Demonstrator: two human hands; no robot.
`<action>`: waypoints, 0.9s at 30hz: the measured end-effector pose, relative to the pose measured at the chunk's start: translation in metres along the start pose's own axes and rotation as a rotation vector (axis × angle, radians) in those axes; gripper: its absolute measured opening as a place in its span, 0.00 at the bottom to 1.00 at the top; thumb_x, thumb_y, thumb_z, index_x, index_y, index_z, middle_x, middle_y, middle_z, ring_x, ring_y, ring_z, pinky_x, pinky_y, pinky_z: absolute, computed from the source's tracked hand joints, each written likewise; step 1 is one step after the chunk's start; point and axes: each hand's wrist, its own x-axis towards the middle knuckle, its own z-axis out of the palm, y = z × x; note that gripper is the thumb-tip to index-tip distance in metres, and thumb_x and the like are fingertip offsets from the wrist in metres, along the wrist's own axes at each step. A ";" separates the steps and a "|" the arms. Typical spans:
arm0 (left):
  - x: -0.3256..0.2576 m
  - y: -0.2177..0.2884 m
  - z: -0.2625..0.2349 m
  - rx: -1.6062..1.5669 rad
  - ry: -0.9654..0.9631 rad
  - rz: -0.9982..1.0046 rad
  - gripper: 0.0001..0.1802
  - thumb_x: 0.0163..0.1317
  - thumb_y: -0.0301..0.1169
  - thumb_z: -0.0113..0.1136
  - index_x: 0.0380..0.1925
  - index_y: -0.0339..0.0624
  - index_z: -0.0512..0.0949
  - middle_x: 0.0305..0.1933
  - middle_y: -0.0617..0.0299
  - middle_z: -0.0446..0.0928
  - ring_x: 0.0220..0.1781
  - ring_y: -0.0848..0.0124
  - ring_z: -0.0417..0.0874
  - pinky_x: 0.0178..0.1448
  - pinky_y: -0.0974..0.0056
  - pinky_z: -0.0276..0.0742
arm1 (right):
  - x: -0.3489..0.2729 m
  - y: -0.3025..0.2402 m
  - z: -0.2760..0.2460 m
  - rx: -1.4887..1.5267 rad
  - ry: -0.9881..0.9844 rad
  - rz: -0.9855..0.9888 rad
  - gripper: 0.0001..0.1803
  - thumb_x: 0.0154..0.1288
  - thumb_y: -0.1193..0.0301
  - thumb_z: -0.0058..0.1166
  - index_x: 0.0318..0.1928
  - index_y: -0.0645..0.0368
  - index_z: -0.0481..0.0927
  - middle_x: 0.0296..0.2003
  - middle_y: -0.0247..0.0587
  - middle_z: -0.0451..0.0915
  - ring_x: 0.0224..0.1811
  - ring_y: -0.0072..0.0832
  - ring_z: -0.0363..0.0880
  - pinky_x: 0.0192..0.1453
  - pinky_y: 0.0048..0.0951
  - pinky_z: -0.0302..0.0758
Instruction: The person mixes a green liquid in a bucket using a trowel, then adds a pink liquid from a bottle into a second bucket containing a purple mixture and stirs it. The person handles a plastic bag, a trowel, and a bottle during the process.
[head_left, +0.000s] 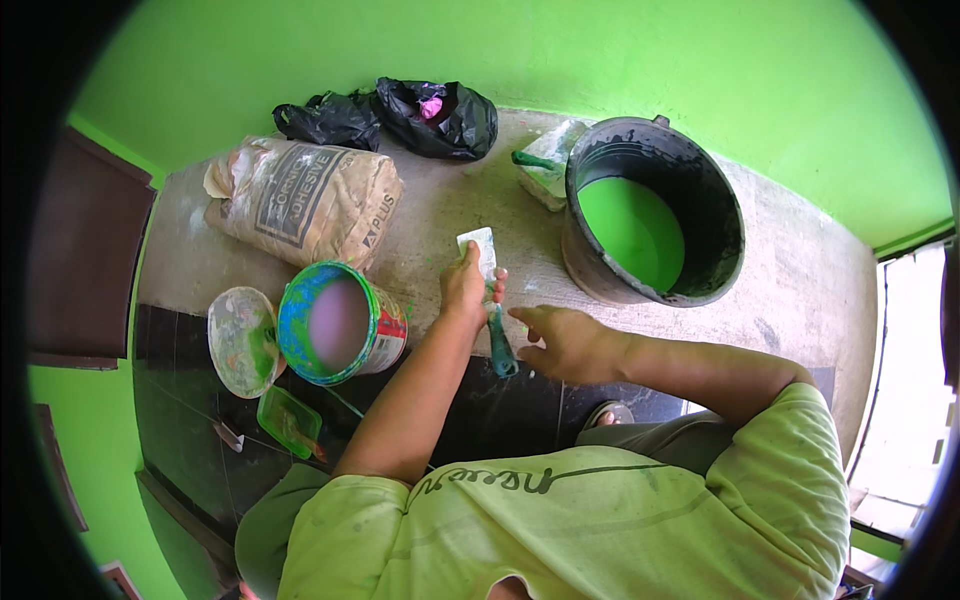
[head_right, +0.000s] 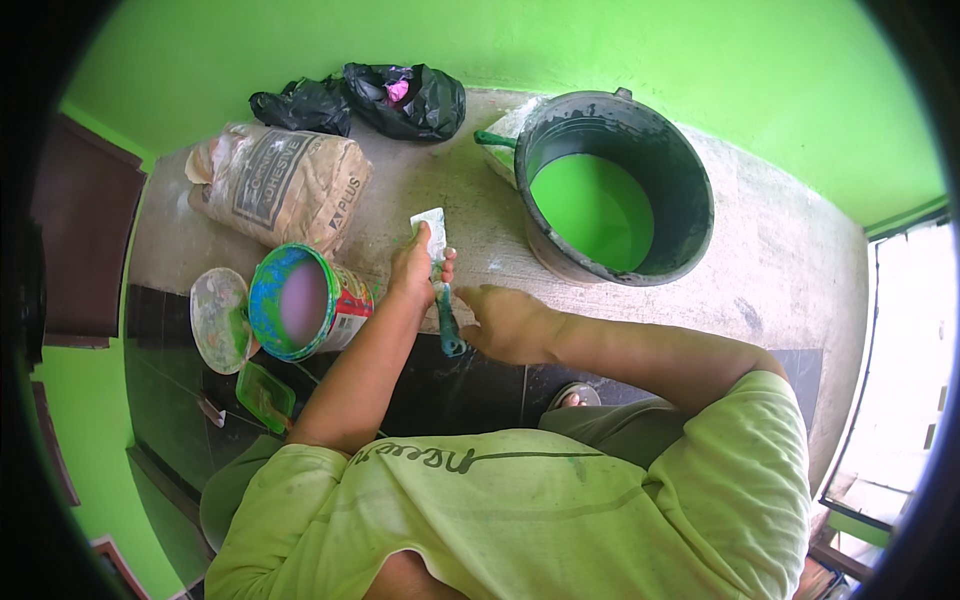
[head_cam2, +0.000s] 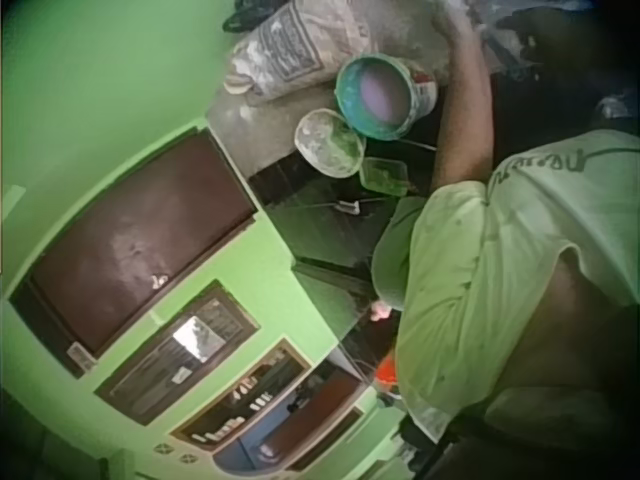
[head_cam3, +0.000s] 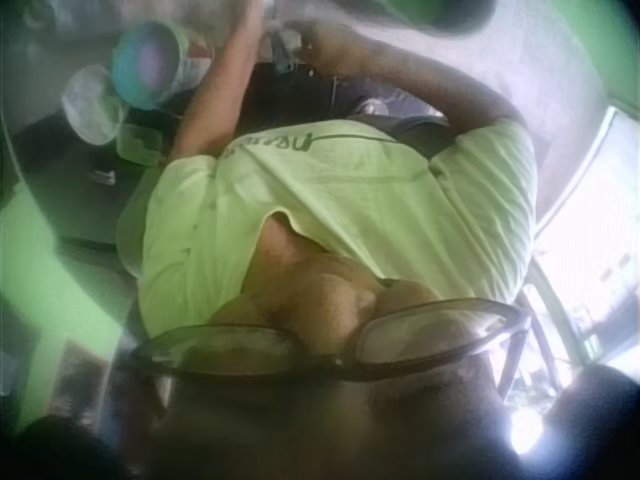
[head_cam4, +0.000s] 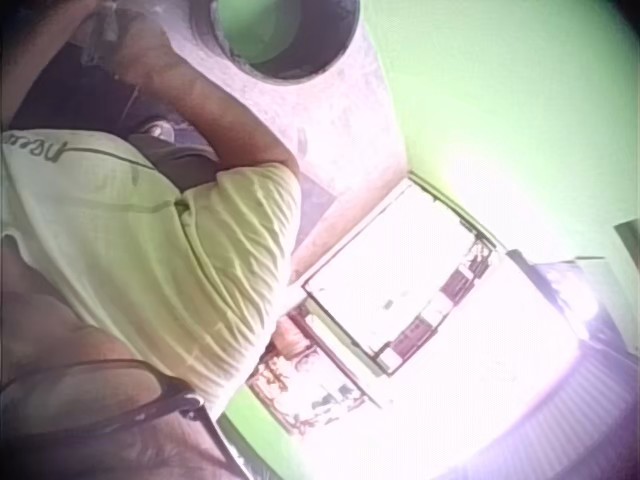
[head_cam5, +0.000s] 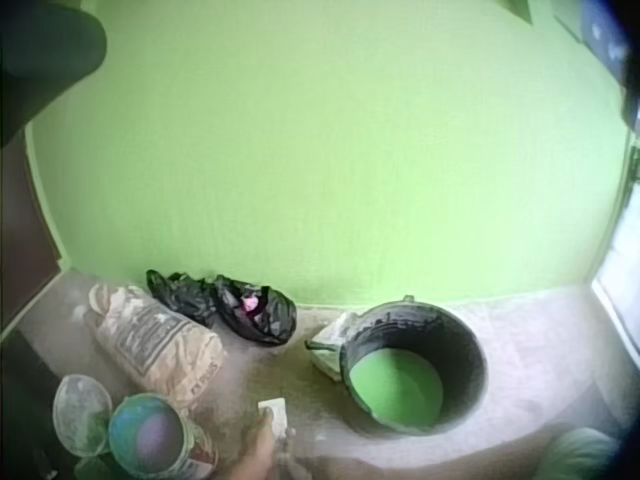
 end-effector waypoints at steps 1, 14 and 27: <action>-0.002 0.003 0.001 0.012 0.012 -0.013 0.25 0.81 0.50 0.48 0.52 0.35 0.76 0.30 0.50 0.81 0.23 0.65 0.79 0.24 0.61 0.73 | -0.001 -0.002 -0.008 0.015 0.023 0.005 0.38 0.72 0.59 0.56 0.73 0.70 0.60 0.50 0.67 0.81 0.55 0.59 0.82 0.61 0.51 0.77; -0.067 0.080 0.082 0.166 -0.406 0.372 0.18 0.75 0.32 0.42 0.51 0.27 0.74 0.41 0.43 0.84 0.39 0.55 0.89 0.47 0.52 0.89 | -0.028 -0.005 -0.071 0.695 0.265 0.108 0.16 0.74 0.77 0.54 0.57 0.67 0.68 0.30 0.39 0.78 0.24 0.23 0.79 0.25 0.28 0.79; -0.034 0.051 0.145 0.361 -0.397 0.139 0.22 0.74 0.45 0.43 0.40 0.36 0.78 0.26 0.61 0.77 0.21 0.70 0.80 0.28 0.59 0.82 | -0.070 0.032 -0.122 -0.092 0.438 0.220 0.20 0.71 0.70 0.58 0.56 0.70 0.75 0.40 0.64 0.84 0.47 0.52 0.85 0.53 0.47 0.80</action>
